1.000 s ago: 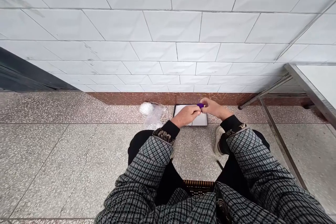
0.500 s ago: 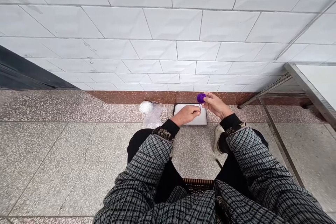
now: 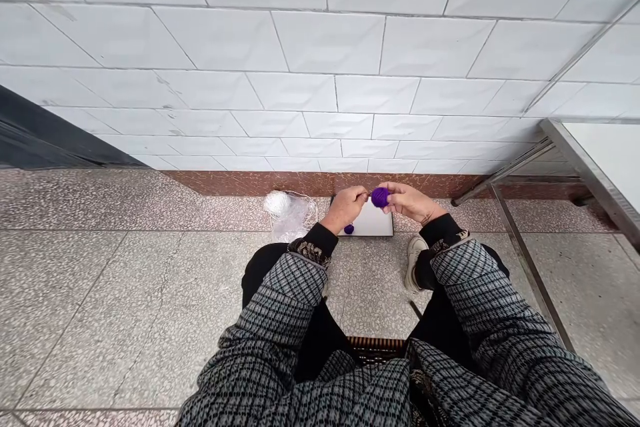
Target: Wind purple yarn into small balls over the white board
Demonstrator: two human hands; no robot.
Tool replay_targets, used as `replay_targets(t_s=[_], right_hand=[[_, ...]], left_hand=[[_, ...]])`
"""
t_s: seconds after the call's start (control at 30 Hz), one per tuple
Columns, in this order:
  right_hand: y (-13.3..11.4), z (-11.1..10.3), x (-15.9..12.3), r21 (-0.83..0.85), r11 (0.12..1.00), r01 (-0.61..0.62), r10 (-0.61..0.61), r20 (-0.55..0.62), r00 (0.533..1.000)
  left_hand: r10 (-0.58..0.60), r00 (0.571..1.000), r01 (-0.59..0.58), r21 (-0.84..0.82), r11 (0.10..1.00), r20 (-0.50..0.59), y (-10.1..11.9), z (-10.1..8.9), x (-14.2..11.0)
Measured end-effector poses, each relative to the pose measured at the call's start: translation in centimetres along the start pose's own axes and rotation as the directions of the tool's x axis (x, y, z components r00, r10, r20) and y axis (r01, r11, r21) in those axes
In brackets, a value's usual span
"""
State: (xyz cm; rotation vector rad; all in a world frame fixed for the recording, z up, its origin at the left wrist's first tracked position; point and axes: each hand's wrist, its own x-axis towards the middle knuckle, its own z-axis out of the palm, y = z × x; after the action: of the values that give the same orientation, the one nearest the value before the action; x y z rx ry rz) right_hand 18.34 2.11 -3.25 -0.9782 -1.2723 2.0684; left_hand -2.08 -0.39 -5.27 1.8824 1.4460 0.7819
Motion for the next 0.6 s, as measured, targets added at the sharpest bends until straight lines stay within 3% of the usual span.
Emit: replay_targets(t_s=[0.1, 0.2, 0.27, 0.33, 0.4, 0.47, 0.53, 0.6], right_hand=[[0.0, 0.2, 0.3, 0.204, 0.977, 0.060, -0.049, -0.060, 0.997], [0.3, 0.3, 0.9, 0.252, 0.956, 0.147, -0.100, -0.191, 0.976], [0.7, 0.3, 1.2, 0.163, 0.973, 0.161, -0.108, -0.292, 0.950], [1.0, 0.2, 1.4, -0.040, 0.997, 0.069, -0.078, -0.319, 0.945], [1.2, 0.0, 1.2, -0.270, 0.960, -0.067, 0.009, -0.208, 0.978], [1.0, 0.0, 0.6, -0.385, 0.916, -0.110, 0.115, -0.008, 0.993], [0.6, 0.1, 0.0, -0.331, 0.941, -0.074, 0.130, 0.151, 0.980], [0.2, 0.2, -0.3, -0.155, 0.988, -0.007, 0.032, 0.161, 0.986]], left_hand=[[-0.011, 0.998, 0.011, -0.001, 1.000, 0.055, 0.2, 0.4, -0.1], [0.060, 0.981, -0.053, -0.040, 0.998, 0.185, 0.8, 0.8, -0.5], [0.114, 0.956, -0.098, -0.071, 0.993, 0.271, 1.2, 0.9, -0.7], [0.157, 0.947, -0.137, -0.088, 0.987, 0.280, 1.4, 0.8, -0.8], [0.175, 0.964, -0.164, -0.073, 0.984, 0.200, 1.3, 0.4, -0.7], [0.166, 0.981, -0.162, -0.043, 0.986, 0.104, 1.1, 0.0, -0.5], [0.124, 0.991, -0.123, -0.024, 0.992, 0.045, 0.7, -0.3, -0.2], [0.067, 0.998, -0.067, -0.024, 0.997, 0.015, 0.5, -0.3, -0.1]])
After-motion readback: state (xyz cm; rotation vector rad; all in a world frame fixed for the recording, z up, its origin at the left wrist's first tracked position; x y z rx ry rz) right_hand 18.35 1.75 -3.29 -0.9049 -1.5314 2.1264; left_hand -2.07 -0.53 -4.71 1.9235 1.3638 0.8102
